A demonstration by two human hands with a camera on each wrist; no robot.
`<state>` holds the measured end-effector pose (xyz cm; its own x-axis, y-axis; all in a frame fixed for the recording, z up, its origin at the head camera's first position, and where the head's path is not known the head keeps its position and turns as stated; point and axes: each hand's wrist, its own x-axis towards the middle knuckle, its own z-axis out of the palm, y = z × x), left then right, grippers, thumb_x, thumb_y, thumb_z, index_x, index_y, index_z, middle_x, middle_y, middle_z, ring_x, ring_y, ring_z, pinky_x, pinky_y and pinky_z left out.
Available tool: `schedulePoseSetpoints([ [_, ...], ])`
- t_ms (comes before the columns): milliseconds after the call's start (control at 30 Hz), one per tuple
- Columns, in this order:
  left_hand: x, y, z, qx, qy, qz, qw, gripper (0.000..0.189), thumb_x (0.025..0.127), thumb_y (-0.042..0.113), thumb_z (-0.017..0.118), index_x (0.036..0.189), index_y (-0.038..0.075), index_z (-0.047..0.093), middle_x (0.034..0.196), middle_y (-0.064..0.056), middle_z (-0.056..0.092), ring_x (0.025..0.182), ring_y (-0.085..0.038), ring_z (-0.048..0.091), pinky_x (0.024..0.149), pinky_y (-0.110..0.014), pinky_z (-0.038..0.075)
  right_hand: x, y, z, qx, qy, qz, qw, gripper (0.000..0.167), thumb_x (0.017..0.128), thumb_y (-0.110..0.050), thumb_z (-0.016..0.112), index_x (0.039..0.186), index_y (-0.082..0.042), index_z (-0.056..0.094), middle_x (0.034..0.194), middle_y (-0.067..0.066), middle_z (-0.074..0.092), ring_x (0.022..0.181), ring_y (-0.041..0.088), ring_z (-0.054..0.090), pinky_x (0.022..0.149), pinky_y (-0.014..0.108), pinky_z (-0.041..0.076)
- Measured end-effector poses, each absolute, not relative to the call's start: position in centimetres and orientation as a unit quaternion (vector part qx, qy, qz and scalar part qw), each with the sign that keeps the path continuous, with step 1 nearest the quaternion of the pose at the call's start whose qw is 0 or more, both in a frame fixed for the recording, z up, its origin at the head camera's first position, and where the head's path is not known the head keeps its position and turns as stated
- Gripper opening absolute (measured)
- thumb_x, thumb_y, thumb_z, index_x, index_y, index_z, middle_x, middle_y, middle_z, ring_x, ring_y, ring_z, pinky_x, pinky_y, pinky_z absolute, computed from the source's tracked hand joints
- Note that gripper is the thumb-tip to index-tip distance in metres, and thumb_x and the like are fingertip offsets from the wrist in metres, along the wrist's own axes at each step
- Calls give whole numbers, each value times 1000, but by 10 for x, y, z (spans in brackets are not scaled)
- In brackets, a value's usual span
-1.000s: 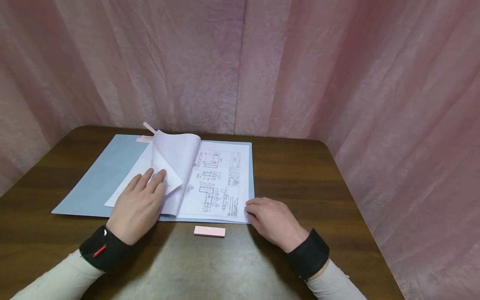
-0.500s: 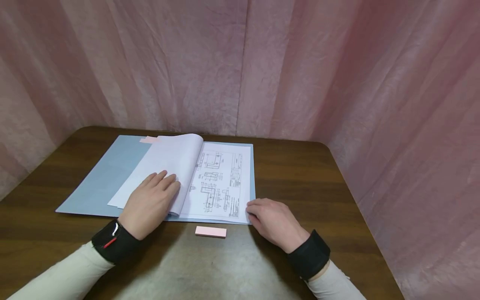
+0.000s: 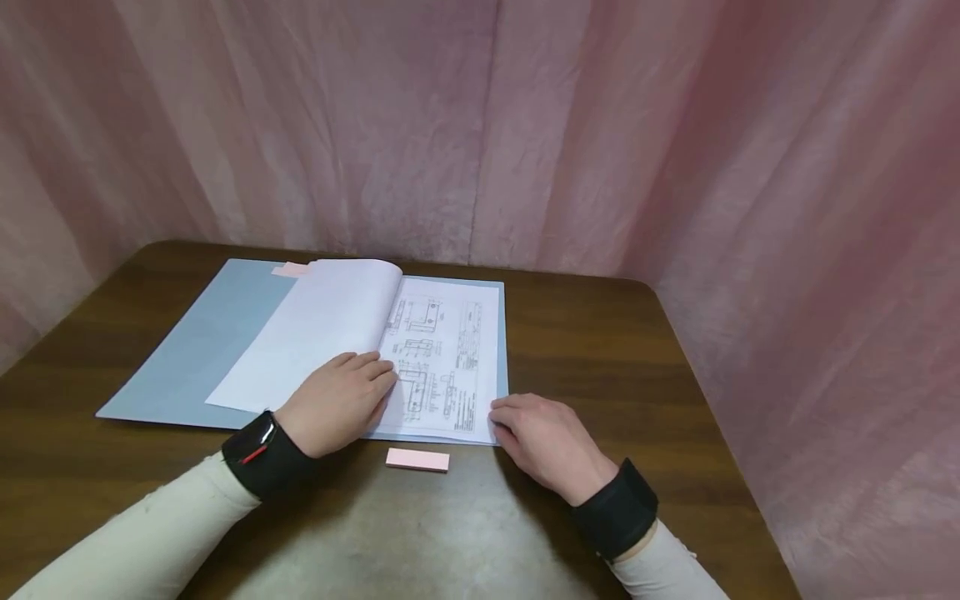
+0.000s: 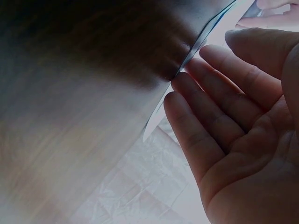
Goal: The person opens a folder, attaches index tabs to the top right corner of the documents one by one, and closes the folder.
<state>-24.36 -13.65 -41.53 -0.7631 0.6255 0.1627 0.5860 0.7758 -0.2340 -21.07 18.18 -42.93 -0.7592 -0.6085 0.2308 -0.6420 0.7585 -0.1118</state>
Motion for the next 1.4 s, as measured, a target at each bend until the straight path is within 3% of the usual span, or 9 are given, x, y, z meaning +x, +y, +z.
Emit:
schedulePoseSetpoints([
  [600,-245,-137,-417,-298,-947,64,97,41,90,8,91,126,-5,77,127,-21,77,126,-36,70,102,-50,60,-212,183,-428,335,-932,102,92,31,93,-15,92,123,-8,84,128,7,79,119,21,75,97,42,62],
  [900,-246,-137,-415,-296,-948,64,94,41,90,10,92,126,-5,78,125,-20,77,121,-34,71,102,-49,60,-211,183,-427,343,-929,100,96,28,94,-13,90,121,-7,85,130,7,78,120,22,75,96,41,62],
  [1267,-241,-133,-417,-319,-936,64,137,40,88,19,94,121,0,80,117,-16,79,109,-33,73,96,-48,62,-211,182,-430,339,-931,99,90,29,94,-14,90,122,-7,84,130,7,78,120,22,75,96,42,62],
  [1400,-237,-130,-417,-338,-929,29,148,32,93,19,90,119,4,81,112,-13,80,103,-30,75,92,-45,62,-210,183,-430,341,-930,98,94,29,94,-14,90,122,-7,85,130,7,78,120,22,74,96,42,62],
])
